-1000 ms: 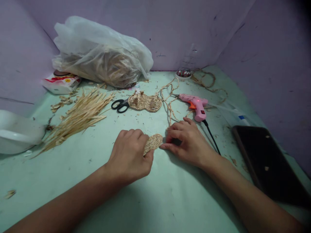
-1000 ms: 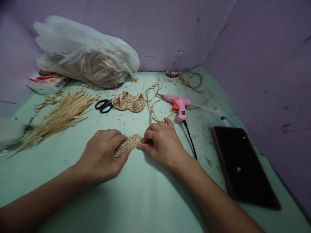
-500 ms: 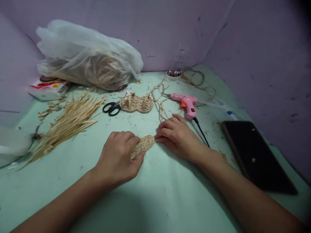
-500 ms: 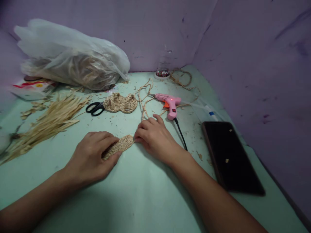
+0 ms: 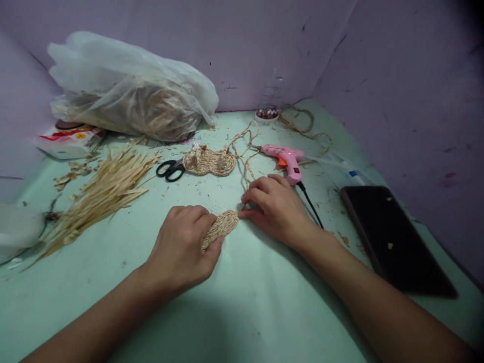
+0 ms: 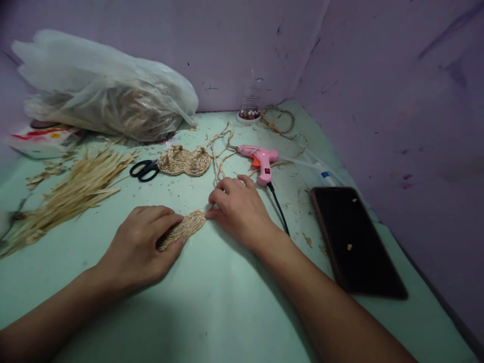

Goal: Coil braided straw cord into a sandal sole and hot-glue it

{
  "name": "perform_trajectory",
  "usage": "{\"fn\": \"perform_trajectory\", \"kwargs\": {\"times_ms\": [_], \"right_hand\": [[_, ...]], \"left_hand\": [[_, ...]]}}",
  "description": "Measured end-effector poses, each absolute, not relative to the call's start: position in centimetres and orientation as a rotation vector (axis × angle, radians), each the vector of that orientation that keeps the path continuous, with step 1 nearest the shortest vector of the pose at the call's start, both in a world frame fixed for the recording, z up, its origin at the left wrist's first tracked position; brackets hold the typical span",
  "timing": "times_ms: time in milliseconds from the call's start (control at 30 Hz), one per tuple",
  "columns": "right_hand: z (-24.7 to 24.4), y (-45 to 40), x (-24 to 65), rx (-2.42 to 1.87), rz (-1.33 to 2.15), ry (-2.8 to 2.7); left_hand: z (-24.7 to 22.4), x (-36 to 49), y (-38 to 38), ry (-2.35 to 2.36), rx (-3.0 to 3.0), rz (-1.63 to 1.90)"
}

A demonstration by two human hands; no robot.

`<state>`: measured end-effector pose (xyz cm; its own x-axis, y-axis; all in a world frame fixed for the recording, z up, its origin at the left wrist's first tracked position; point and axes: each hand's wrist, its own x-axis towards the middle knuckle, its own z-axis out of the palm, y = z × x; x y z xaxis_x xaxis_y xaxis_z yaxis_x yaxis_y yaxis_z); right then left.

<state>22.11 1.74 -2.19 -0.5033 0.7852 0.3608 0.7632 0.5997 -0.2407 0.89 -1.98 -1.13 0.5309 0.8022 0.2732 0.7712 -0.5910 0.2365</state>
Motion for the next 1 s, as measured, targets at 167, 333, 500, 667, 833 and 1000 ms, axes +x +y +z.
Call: {"fn": "perform_trajectory", "kwargs": {"times_ms": [167, 333, 500, 667, 833, 1000], "right_hand": [[-2.3, 1.6, 22.2, -1.220, 0.146, -2.388], [-2.2, 1.5, 21.9, -1.173, 0.175, -2.407], [-2.5, 1.5, 21.7, -1.171, 0.184, -2.379], [-2.7, 1.3, 21.5, -1.150, 0.219, -2.360], [-2.6, 1.0, 21.2, -1.141, 0.276, -2.350], [-2.5, 0.9, 21.1, -1.131, 0.264, -2.361]], "left_hand": [[-1.1, 0.9, -2.0, 1.384, 2.666, 0.543], [-1.0, 1.0, -2.1, 1.383, 2.663, 0.519], [-0.9, 1.1, -2.1, 1.388, 2.655, 0.512], [-0.9, 1.1, -2.0, 1.391, 2.644, 0.518], [-0.9, 1.0, -2.0, 1.393, 2.642, 0.508], [-0.9, 1.1, -2.1, 1.404, 2.639, 0.493]]}}
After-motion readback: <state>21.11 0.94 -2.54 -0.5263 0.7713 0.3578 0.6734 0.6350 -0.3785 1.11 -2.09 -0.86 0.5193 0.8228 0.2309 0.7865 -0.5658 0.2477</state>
